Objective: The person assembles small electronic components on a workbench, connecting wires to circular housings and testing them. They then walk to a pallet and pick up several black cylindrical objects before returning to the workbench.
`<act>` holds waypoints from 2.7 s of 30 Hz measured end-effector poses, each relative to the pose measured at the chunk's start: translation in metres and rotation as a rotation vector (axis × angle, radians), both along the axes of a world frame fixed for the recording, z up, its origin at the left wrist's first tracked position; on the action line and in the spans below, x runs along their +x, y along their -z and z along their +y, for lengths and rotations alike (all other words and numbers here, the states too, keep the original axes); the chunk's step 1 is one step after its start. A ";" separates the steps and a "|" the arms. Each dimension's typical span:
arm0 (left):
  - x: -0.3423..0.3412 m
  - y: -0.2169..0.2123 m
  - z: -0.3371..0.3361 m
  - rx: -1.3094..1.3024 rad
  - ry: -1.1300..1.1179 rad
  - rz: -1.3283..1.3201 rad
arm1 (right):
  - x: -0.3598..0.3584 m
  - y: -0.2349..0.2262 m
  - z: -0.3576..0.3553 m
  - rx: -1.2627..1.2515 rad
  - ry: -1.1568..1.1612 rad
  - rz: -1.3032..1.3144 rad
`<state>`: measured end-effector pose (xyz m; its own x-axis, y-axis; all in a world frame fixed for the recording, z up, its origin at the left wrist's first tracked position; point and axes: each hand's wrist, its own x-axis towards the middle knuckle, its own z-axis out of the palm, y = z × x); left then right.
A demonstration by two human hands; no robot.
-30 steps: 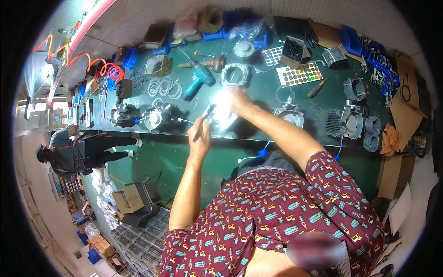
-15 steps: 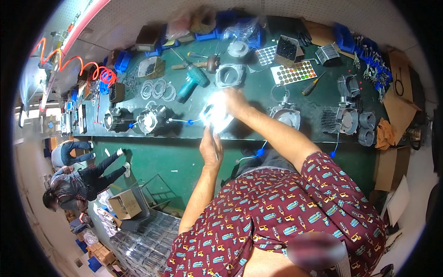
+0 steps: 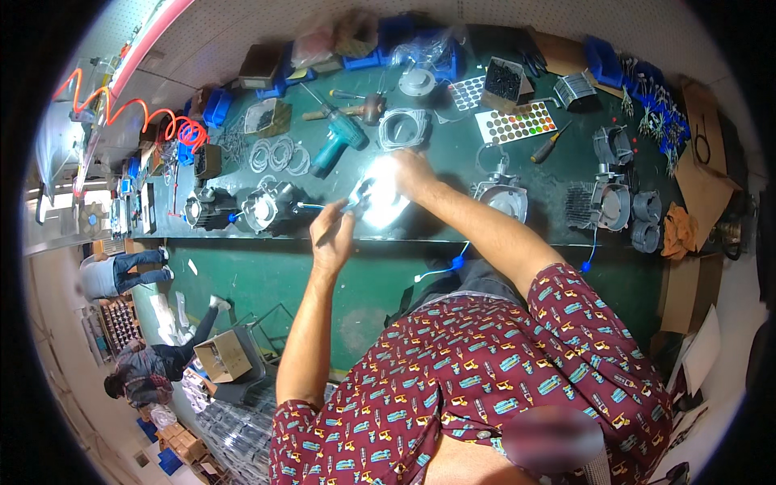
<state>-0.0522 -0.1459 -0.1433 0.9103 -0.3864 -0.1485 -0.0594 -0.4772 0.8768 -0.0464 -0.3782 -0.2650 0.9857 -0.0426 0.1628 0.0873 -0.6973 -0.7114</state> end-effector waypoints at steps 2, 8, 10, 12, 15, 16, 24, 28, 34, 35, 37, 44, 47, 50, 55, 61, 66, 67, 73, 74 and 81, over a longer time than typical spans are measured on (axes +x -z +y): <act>0.017 0.009 0.008 0.133 0.074 -0.091 | -0.004 -0.013 0.005 -0.077 -0.007 0.043; 0.028 -0.020 -0.022 0.297 0.146 -0.129 | -0.006 -0.013 0.003 -0.119 0.054 0.030; 0.036 -0.024 -0.027 0.329 0.179 -0.129 | -0.002 -0.003 -0.001 -0.001 0.037 0.007; 0.044 -0.020 -0.024 0.348 0.207 -0.174 | -0.002 -0.006 0.003 -0.018 0.041 0.026; 0.055 -0.014 -0.021 0.371 0.222 -0.105 | -0.004 -0.014 0.005 -0.008 0.044 0.068; 0.057 -0.012 -0.018 0.357 0.194 -0.054 | -0.004 -0.017 0.006 0.001 0.043 0.084; 0.071 -0.022 -0.019 0.296 0.185 0.121 | -0.006 -0.014 0.004 -0.029 0.047 0.039; 0.068 -0.022 -0.025 0.300 0.187 0.109 | -0.005 -0.007 0.000 -0.081 0.040 0.013; 0.058 -0.012 -0.017 0.347 0.173 0.026 | -0.006 -0.009 0.003 -0.086 0.072 -0.003; 0.059 -0.011 -0.018 0.350 0.163 0.024 | -0.006 -0.013 0.003 -0.084 0.059 0.023; 0.059 -0.011 -0.015 0.355 0.162 0.002 | -0.007 -0.021 0.005 -0.080 0.035 0.077; 0.039 -0.011 -0.013 0.311 0.181 -0.163 | -0.007 -0.012 0.006 -0.133 0.058 0.015; 0.030 -0.011 -0.015 0.305 0.174 -0.177 | -0.004 -0.010 0.003 -0.066 0.033 -0.007; 0.018 0.002 -0.011 0.318 0.229 -0.276 | -0.006 -0.014 0.005 -0.112 0.057 -0.048; -0.007 0.011 -0.017 0.235 0.098 -0.363 | -0.011 -0.017 0.007 -0.153 0.086 0.040; -0.031 0.046 -0.011 0.189 -0.013 -0.349 | -0.010 -0.019 0.010 -0.099 0.055 0.036; -0.033 0.075 -0.002 0.172 -0.035 -0.530 | -0.007 -0.020 0.015 -0.081 0.070 0.042; -0.032 0.073 0.001 0.187 -0.031 -0.495 | -0.003 -0.029 0.013 -0.046 0.036 0.216; -0.033 0.026 -0.013 0.101 -0.003 -0.494 | -0.005 -0.045 -0.010 -0.012 -0.072 0.394; -0.035 0.031 -0.010 0.049 -0.021 -0.485 | -0.014 -0.061 -0.016 -0.026 -0.041 0.313; -0.081 -0.004 -0.015 -0.177 -0.156 -0.183 | -0.098 -0.096 -0.148 -0.255 -0.076 0.200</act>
